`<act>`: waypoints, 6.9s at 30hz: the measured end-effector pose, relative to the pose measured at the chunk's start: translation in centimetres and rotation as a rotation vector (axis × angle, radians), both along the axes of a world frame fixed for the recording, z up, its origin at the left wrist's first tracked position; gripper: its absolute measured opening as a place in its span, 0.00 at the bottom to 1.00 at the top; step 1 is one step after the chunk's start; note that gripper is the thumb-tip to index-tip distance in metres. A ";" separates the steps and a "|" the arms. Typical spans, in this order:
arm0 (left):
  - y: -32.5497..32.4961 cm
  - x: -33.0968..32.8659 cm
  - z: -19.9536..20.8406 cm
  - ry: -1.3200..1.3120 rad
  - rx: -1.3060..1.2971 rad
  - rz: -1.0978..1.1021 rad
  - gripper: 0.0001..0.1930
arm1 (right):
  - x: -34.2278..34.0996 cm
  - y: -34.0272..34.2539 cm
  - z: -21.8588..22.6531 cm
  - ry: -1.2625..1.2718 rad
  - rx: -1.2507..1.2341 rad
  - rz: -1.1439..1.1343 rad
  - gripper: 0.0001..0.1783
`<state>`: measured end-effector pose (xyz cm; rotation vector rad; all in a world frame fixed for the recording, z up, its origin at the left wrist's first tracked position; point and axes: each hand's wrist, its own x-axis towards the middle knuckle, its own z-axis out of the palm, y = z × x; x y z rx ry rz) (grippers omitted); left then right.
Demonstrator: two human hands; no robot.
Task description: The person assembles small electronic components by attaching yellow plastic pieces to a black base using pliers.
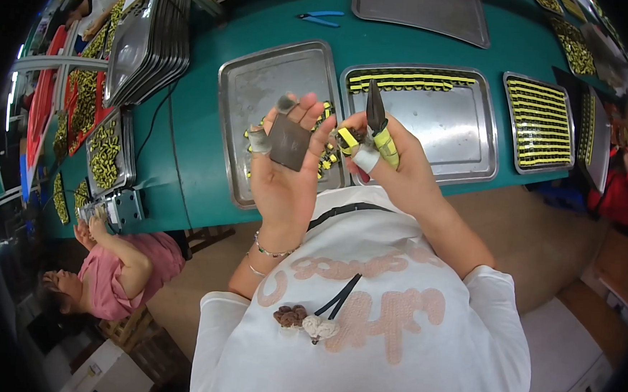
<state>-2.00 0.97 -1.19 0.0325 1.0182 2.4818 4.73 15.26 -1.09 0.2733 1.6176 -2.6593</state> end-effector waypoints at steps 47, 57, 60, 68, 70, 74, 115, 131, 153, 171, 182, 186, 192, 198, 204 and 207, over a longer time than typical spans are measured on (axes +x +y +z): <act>1.9 1.4 -0.2 0.243 -0.286 -0.260 0.41 | -0.6 0.2 -0.6 0.417 0.830 -0.179 0.19; 2.1 0.9 -4.4 0.042 -0.382 -0.428 0.25 | 1.1 1.5 -5.3 0.520 1.132 -0.092 0.26; 3.0 0.4 -6.5 0.188 -0.520 -0.334 0.23 | 0.9 1.3 -6.6 0.533 1.162 -0.171 0.26; 3.5 -0.7 -10.3 0.203 -0.706 -0.359 0.26 | 0.1 1.6 -9.6 0.469 1.148 -0.207 0.20; 3.5 -0.8 -10.5 0.254 -0.721 -0.341 0.26 | -0.1 1.7 -9.7 0.455 1.143 -0.196 0.20; 3.3 -1.2 -9.5 0.081 -0.714 -0.411 0.27 | -0.7 1.8 -9.5 0.488 1.112 -0.188 0.27; -3.8 -9.8 -14.8 1.206 -1.570 -0.554 0.22 | -0.5 21.6 -22.6 -0.308 1.429 -0.705 0.20; -0.9 -4.5 -8.0 -0.200 -0.087 -0.212 0.19 | 0.8 18.2 -22.1 -0.316 1.145 -0.884 0.12; -0.9 0.5 0.3 -0.037 -0.131 -0.320 0.18 | 0.6 4.4 1.6 0.381 1.225 -0.027 0.18; -1.4 2.0 0.6 -0.070 -0.224 -0.371 0.25 | 1.2 5.4 1.4 0.635 1.410 -0.009 0.17; -0.5 2.0 1.8 0.114 -0.338 -0.243 0.21 | 1.8 4.0 1.1 0.506 1.382 -0.097 0.18; -0.6 2.0 1.5 0.218 -0.397 -0.190 0.17 | 2.1 2.9 0.2 0.482 1.385 -0.169 0.19; -0.4 2.1 1.2 0.261 -0.416 -0.124 0.16 | 2.1 2.3 -0.2 0.432 1.331 -0.224 0.18; -0.5 2.0 0.8 0.290 -0.416 -0.134 0.16 | 2.3 2.6 0.5 0.421 1.280 -0.220 0.17; -0.3 2.2 0.8 0.283 -0.395 -0.133 0.16 | 2.3 2.4 0.6 0.447 1.329 -0.195 0.17; -0.4 2.3 0.4 0.347 -0.423 -0.095 0.16 | 2.5 2.1 0.4 0.445 1.366 -0.214 0.17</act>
